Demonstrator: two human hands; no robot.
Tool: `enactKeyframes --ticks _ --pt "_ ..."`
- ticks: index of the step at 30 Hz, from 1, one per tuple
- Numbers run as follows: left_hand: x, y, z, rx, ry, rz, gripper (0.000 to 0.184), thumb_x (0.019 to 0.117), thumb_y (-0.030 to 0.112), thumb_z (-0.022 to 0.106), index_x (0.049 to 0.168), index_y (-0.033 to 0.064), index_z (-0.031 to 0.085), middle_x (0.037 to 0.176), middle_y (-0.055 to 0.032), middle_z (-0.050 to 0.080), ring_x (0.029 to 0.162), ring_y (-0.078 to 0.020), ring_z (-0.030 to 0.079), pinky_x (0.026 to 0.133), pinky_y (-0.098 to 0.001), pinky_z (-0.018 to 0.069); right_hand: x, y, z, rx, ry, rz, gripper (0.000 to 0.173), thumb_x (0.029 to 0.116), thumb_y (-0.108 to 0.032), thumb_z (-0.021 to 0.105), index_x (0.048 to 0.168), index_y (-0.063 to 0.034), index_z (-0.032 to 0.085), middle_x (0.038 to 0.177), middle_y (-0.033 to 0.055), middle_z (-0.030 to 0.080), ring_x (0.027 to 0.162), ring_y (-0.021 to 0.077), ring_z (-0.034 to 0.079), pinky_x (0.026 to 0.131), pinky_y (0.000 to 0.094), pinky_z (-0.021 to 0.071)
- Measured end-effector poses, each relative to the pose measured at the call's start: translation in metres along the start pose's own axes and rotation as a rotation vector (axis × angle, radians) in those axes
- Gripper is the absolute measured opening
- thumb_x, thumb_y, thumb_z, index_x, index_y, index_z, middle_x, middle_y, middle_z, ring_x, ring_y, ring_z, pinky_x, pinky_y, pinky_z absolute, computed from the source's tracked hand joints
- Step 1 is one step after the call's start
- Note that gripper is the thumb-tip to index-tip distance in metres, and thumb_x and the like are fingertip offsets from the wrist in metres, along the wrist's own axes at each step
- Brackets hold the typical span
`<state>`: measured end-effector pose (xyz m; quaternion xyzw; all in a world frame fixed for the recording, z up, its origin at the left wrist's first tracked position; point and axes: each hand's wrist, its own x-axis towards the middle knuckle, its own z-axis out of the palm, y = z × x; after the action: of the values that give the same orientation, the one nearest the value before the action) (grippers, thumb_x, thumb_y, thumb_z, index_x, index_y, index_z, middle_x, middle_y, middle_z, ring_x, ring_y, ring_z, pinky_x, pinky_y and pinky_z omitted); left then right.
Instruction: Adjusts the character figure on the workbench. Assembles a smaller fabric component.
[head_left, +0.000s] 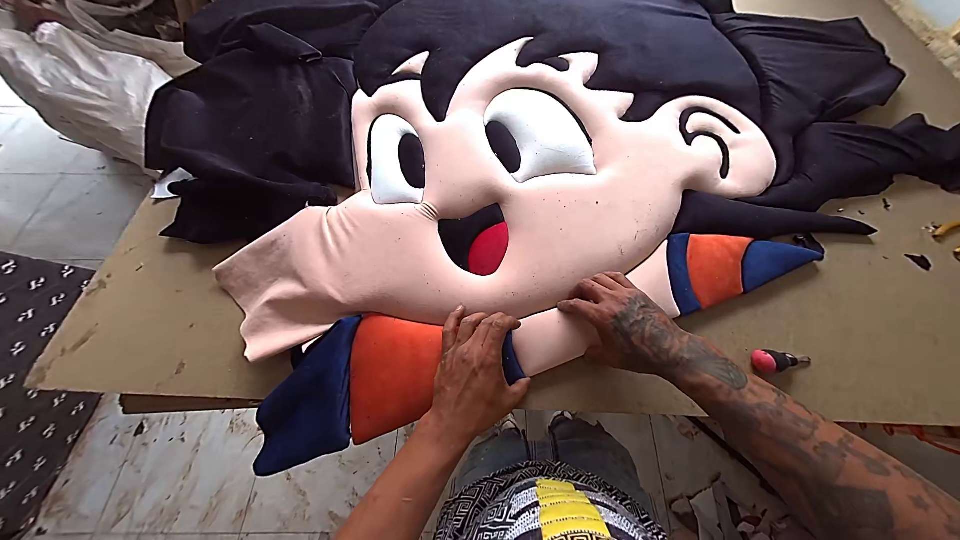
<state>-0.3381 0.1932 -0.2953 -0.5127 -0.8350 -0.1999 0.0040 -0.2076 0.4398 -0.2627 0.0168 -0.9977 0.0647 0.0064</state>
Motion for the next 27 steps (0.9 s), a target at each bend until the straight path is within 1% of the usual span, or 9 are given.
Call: enactKeyframes --ticks 8,12,14,16,19,21,23,25,27 --pt "-0.002 0.0 0.002 -0.081 0.011 -0.018 0.075 0.0646 0.051 0.088 0.128 0.019 0.064 0.123 0.0096 0.068 0.126 -0.0116 0.058 0.126 -0.0497 0.0266 -0.004 0.002 0.004 0.039 0.019 0.01 0.07 0.0593 -0.042 0.09 0.125 -0.0266 0.072 0.114 -0.0008 0.068 0.112 0.0212 0.061 0.104 0.0449 0.0462" --pt "0.0 -0.003 0.001 -0.103 0.006 -0.001 0.091 0.0632 0.051 0.091 0.142 0.0185 0.057 0.131 0.0093 0.066 0.128 -0.0105 0.058 0.127 -0.0471 0.0274 -0.002 -0.001 0.004 -0.014 0.02 0.01 0.068 0.0593 -0.041 0.089 0.124 -0.0258 0.072 0.11 0.0005 0.068 0.108 0.0228 0.063 0.103 0.0466 0.0463" --pt "-0.002 -0.004 0.0 -0.119 0.008 0.033 0.101 0.063 0.051 0.092 0.148 0.0169 0.051 0.137 0.0074 0.064 0.132 -0.0112 0.056 0.127 -0.048 0.0276 -0.003 -0.004 0.003 -0.024 0.012 0.025 0.067 0.0603 -0.038 0.088 0.124 -0.0252 0.072 0.111 0.0011 0.068 0.108 0.0234 0.063 0.103 0.0473 0.0462" --pt "-0.004 -0.005 -0.005 -0.107 0.013 0.053 0.108 0.0624 0.057 0.092 0.152 0.017 0.046 0.142 0.0062 0.06 0.137 -0.013 0.052 0.127 -0.0478 0.0272 -0.003 -0.006 0.003 -0.02 0.016 0.037 0.067 0.0602 -0.036 0.088 0.124 -0.0239 0.072 0.113 0.0024 0.068 0.109 0.0251 0.062 0.103 0.0485 0.0461" --pt "-0.01 -0.004 -0.018 0.009 0.008 0.031 0.111 0.0615 0.062 0.089 0.154 0.0186 0.045 0.147 0.0079 0.058 0.146 -0.0184 0.043 0.128 -0.0497 0.0235 -0.006 -0.008 0.002 -0.006 0.022 0.058 0.067 0.0617 -0.033 0.088 0.126 -0.0224 0.071 0.117 0.0036 0.068 0.114 0.0265 0.061 0.104 0.049 0.0458" --pt "-0.014 -0.005 -0.019 0.07 -0.013 0.027 0.113 0.0623 0.061 0.088 0.156 0.0174 0.043 0.146 0.0065 0.06 0.148 -0.0213 0.041 0.129 -0.0527 0.0188 -0.007 -0.008 0.003 -0.007 0.011 0.063 0.067 0.0634 -0.033 0.087 0.127 -0.0222 0.07 0.118 0.004 0.067 0.116 0.0267 0.061 0.105 0.0488 0.0454" --pt "-0.016 -0.006 -0.015 0.088 -0.034 0.025 0.108 0.0658 0.059 0.087 0.155 0.0154 0.044 0.144 0.0061 0.062 0.148 -0.0206 0.042 0.129 -0.0543 0.0157 -0.004 -0.007 0.005 -0.015 0.001 0.054 0.064 0.0635 -0.034 0.086 0.124 -0.0218 0.07 0.118 0.0036 0.068 0.116 0.0262 0.061 0.106 0.0482 0.0452" --pt "-0.013 -0.007 -0.015 0.083 -0.039 0.019 0.103 0.0654 0.057 0.088 0.151 0.0149 0.049 0.135 0.0079 0.067 0.141 -0.0187 0.049 0.128 -0.0568 0.0139 -0.001 -0.006 0.005 -0.023 -0.006 0.037 0.062 0.0619 -0.035 0.085 0.12 -0.0199 0.071 0.116 0.004 0.068 0.115 0.0264 0.061 0.105 0.0482 0.0456" --pt "-0.008 -0.007 -0.015 0.072 -0.04 0.012 0.1 0.0627 0.056 0.088 0.148 0.0176 0.053 0.126 0.0107 0.07 0.131 -0.0159 0.056 0.127 -0.058 0.012 0.001 -0.004 0.004 -0.021 -0.01 0.022 0.064 0.0586 -0.039 0.086 0.117 -0.0187 0.071 0.114 0.0045 0.067 0.113 0.0273 0.061 0.101 0.0489 0.047"
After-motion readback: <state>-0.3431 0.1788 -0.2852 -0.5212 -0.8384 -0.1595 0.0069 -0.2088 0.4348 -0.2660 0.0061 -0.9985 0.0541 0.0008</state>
